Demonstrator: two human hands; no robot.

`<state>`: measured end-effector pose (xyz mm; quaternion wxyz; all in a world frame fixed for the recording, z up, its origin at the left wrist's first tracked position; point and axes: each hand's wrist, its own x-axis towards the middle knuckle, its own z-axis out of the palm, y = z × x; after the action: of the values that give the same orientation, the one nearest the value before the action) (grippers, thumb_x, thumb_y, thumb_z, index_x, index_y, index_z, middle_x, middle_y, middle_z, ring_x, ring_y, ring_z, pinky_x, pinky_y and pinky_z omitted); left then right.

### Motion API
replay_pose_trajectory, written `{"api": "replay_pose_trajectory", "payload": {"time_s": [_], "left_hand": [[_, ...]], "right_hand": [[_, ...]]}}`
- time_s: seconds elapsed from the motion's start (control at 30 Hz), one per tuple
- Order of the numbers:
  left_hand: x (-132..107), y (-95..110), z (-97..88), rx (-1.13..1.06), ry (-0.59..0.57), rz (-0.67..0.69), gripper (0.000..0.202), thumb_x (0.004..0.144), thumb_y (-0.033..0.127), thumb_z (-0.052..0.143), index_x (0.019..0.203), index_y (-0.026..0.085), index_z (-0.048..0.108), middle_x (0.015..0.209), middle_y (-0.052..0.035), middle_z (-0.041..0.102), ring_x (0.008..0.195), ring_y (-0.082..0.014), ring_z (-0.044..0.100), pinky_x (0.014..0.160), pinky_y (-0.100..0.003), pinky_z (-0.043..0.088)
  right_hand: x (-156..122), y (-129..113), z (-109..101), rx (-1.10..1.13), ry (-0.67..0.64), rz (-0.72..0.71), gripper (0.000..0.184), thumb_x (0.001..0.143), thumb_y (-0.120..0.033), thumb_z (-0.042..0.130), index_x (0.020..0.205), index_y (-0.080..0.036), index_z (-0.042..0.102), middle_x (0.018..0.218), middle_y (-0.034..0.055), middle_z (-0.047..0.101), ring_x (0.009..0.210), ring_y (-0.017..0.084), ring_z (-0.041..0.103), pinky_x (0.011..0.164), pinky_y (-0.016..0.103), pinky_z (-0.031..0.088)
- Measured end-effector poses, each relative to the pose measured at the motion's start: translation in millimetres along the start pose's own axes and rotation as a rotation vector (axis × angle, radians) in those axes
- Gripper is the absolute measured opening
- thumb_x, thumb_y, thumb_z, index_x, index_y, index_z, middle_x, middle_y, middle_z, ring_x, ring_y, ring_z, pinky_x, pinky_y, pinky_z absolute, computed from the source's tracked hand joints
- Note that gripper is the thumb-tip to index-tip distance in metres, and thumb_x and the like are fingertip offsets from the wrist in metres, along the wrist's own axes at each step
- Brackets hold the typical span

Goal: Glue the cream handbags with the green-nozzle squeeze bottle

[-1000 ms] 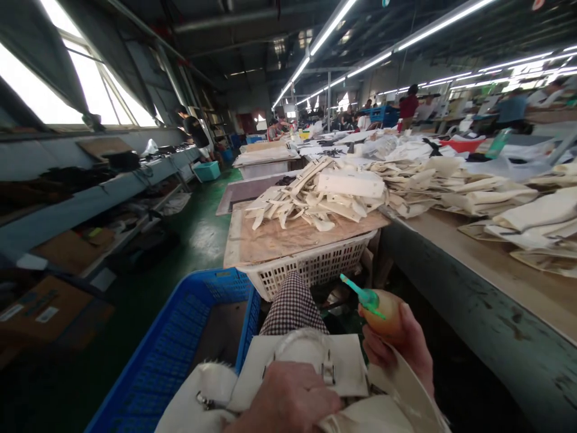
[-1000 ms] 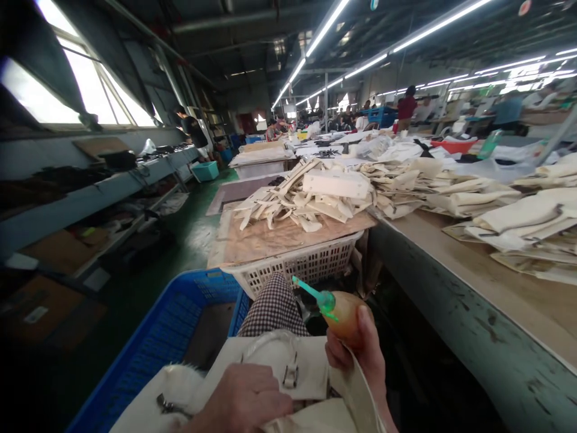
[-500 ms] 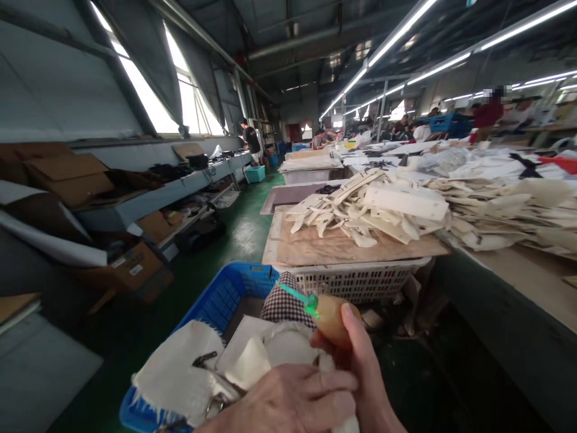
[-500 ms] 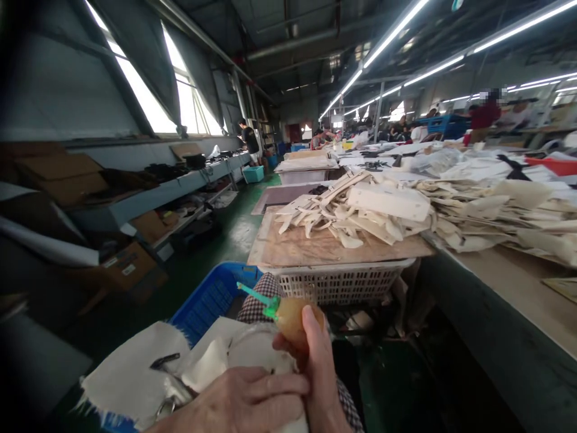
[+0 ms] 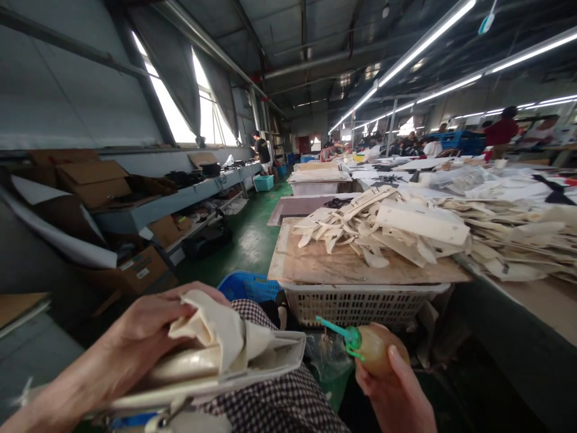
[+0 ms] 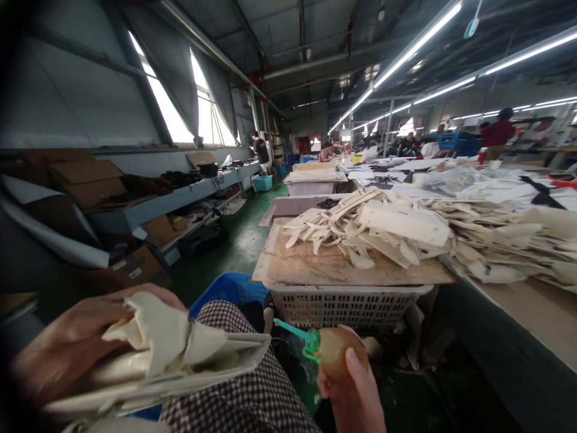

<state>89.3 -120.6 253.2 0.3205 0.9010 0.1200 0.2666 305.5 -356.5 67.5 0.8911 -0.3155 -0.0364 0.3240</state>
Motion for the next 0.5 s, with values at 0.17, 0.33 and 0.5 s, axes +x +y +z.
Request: {"api": "replay_pose_trajectory", "payload": {"time_s": [0.17,0.33,0.5], "left_hand": [[20.7,1.5,-8.8,-0.156,-0.154,-0.234,0.023,0.087,0.024,0.058,0.077,0.011,0.073,0.092,-0.0019,0.075,0.079,-0.0129,0.07,0.069,-0.017,0.053],[20.0,-29.0,39.9,-0.451,-0.256,-0.317,0.017,0.084,0.022,0.06,0.077,0.013,0.073,0.094,-0.0093,0.074,0.079,-0.0171,0.069,0.07,-0.025,0.058],[-5.2,-63.7,71.4,-0.388,-0.355,-0.167,0.02,0.088,0.021,0.061,0.08,0.015,0.078,0.1,-0.0114,0.073,0.096,-0.0199,0.068,0.083,-0.03,0.057]], "right_hand": [[-3.1,-7.0,-20.1,-0.015,0.041,0.072,0.04,0.082,-0.037,0.073,0.121,-0.03,0.07,0.116,0.0051,0.073,0.094,0.024,0.068,0.073,0.035,0.06],[-1.9,-2.8,-36.2,-0.082,0.074,0.151,0.048,0.079,-0.043,0.073,0.125,-0.03,0.068,0.122,0.0083,0.071,0.097,0.028,0.069,0.073,0.04,0.061],[-7.6,-14.3,-27.6,-0.258,0.127,0.151,0.058,0.071,-0.047,0.078,0.123,-0.025,0.066,0.113,0.0132,0.072,0.085,0.032,0.07,0.053,0.036,0.056]]}}
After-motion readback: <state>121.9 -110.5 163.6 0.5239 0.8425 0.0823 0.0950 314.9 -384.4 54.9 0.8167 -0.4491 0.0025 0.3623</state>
